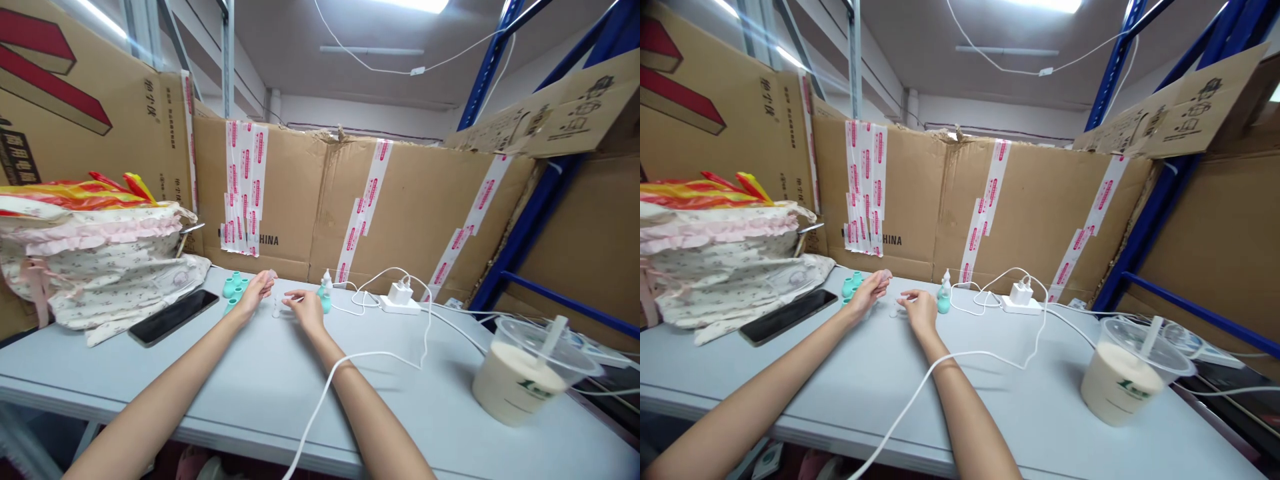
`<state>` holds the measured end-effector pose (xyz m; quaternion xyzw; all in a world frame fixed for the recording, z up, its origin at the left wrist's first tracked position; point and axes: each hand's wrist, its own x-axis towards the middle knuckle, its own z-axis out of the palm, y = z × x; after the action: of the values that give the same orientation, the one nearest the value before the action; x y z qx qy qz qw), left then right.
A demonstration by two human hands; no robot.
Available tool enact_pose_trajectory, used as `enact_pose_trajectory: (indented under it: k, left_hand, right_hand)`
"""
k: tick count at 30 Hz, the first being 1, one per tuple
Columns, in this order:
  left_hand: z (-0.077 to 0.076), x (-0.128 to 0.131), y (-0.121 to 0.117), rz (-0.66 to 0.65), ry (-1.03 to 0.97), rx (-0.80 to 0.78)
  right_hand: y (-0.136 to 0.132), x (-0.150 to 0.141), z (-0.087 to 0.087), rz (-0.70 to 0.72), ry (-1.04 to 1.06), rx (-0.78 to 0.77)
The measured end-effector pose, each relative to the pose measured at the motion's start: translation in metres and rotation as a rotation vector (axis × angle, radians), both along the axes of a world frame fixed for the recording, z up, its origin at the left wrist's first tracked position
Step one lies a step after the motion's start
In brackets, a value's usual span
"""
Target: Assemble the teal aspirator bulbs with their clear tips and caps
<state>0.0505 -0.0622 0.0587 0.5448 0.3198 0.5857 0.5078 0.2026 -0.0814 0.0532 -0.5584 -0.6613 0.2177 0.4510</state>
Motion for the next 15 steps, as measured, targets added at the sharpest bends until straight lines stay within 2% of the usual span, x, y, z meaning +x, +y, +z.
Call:
enact_pose_trajectory:
  k: [4,12,15]
  left_hand:
    - [-0.001,0.003,0.0,-0.032,-0.017,0.068]
    - [-0.004,0.007,0.001,-0.064,0.045,0.043]
    - [-0.004,0.007,0.0,-0.125,0.101,0.027]
  right_hand:
    - [0.003,0.001,-0.002,0.04,0.069,0.016]
    - [0.017,0.012,-0.005,0.006,0.273,-0.038]
    - [0.02,0.015,-0.003,0.022,0.411,-0.019]
